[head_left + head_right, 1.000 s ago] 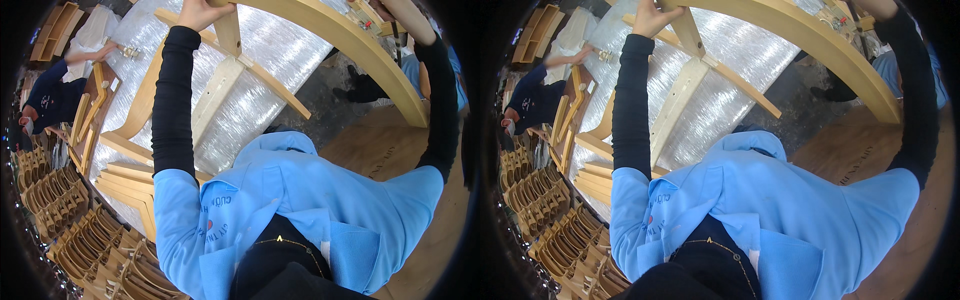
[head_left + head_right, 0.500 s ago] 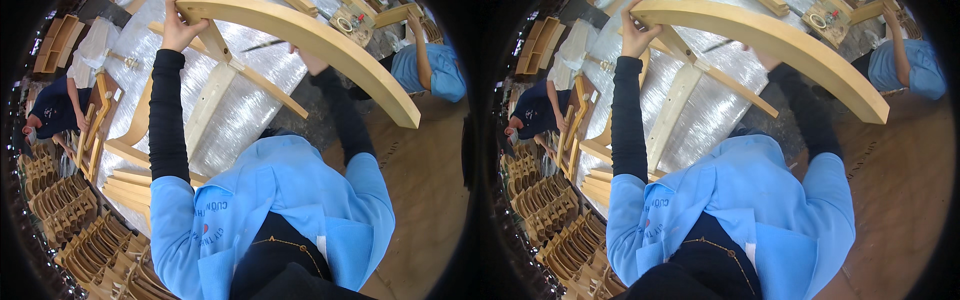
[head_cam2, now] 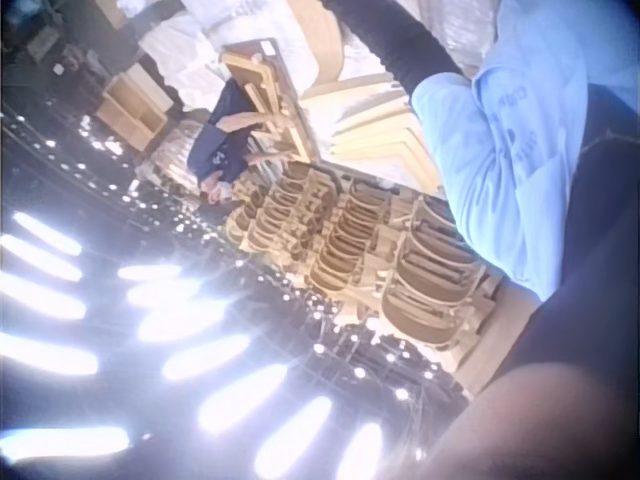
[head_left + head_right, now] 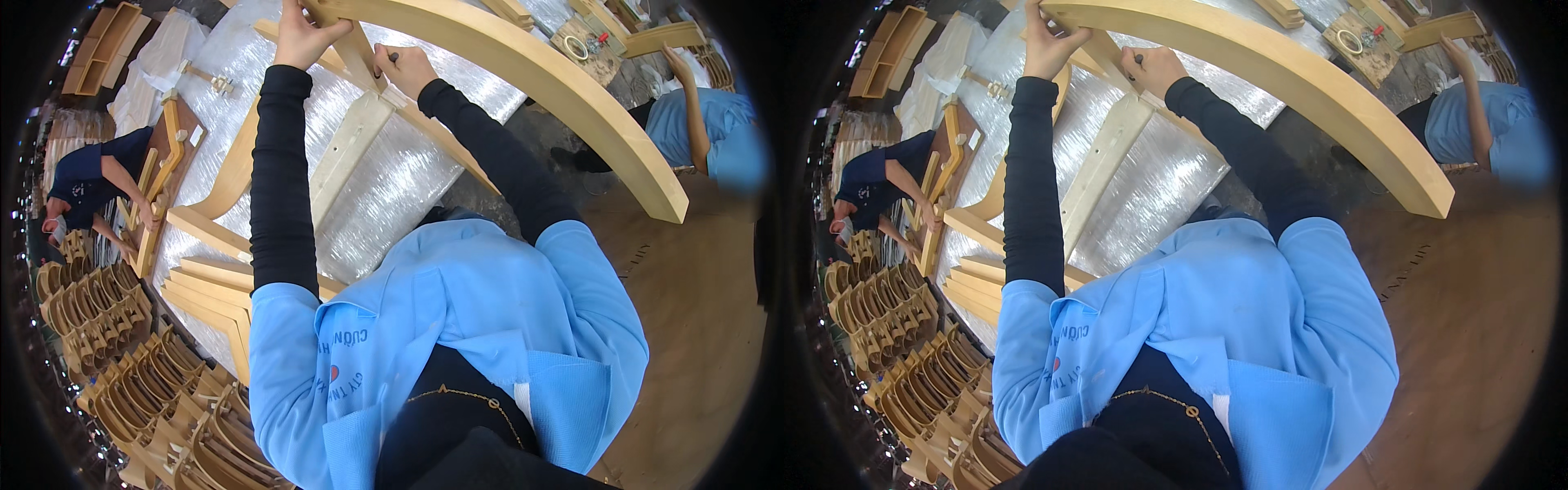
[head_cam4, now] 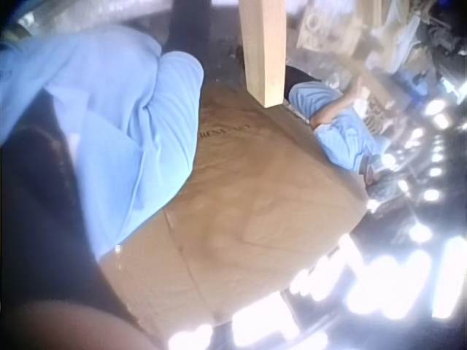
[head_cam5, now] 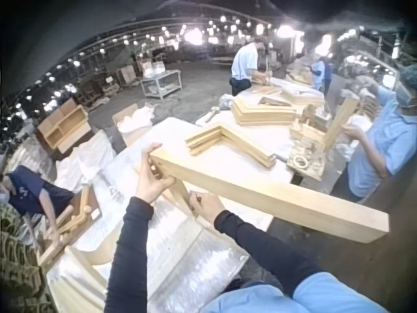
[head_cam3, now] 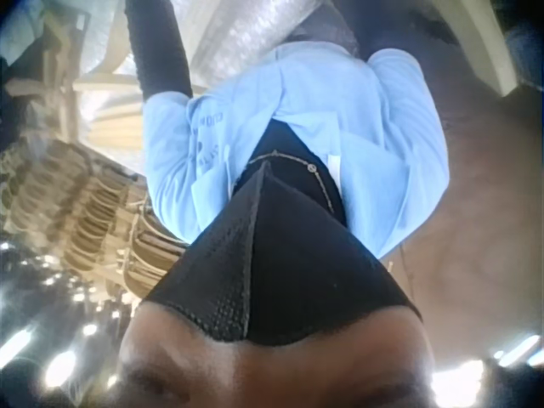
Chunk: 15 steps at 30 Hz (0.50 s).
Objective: The person assembles wooden chair frames by hand. They pick up curved wooden pieces, align them with the frame, and use a small tool to mark or adjust joints. The person repeats this process for multiple chair frames on a bubble-wrapped table.
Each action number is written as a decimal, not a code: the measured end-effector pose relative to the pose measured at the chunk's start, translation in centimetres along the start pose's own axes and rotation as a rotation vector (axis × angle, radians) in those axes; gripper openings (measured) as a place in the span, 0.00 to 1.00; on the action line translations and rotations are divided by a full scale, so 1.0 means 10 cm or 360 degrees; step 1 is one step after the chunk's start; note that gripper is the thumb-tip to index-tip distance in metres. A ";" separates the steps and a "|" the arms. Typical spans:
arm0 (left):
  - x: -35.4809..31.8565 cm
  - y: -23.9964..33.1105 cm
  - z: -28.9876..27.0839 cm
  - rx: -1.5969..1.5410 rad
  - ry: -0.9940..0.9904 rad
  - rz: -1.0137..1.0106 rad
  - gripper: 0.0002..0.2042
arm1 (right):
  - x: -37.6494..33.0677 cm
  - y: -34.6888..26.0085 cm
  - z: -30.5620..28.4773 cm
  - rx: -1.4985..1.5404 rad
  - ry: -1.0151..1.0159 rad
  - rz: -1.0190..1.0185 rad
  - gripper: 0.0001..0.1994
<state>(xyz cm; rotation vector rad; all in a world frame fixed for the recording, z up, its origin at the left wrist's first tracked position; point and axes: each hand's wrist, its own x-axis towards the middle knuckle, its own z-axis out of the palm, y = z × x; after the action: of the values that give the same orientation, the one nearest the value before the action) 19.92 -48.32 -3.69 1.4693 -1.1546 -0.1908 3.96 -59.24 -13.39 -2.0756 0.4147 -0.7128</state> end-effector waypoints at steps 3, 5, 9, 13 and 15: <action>-0.01 0.02 0.01 0.0076 -0.0024 0.0067 0.43 | -0.06 -0.09 -0.16 0.0051 -0.0002 -0.0087 0.20; -0.02 -0.04 0.11 -0.0054 0.0060 0.0162 0.44 | -0.01 0.08 -0.42 0.0103 0.0270 -0.0305 0.17; -0.11 0.01 0.40 0.0310 0.0505 0.0310 0.50 | 0.07 -0.02 -2.30 0.1040 0.0382 -0.0088 0.18; 0.16 0.23 0.75 0.0471 0.0647 0.0280 0.44 | -0.73 -0.49 -3.75 0.1017 0.0204 0.0119 0.23; 0.23 0.20 0.83 0.0468 0.0672 0.0231 0.42 | -1.04 -0.88 -3.84 0.0765 -0.0024 0.0301 0.28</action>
<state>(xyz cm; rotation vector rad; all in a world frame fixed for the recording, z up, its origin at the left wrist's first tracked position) 14.26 -55.07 -3.33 1.5759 -0.9613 0.3899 -27.92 -73.26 7.71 -1.5666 0.3819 -0.6124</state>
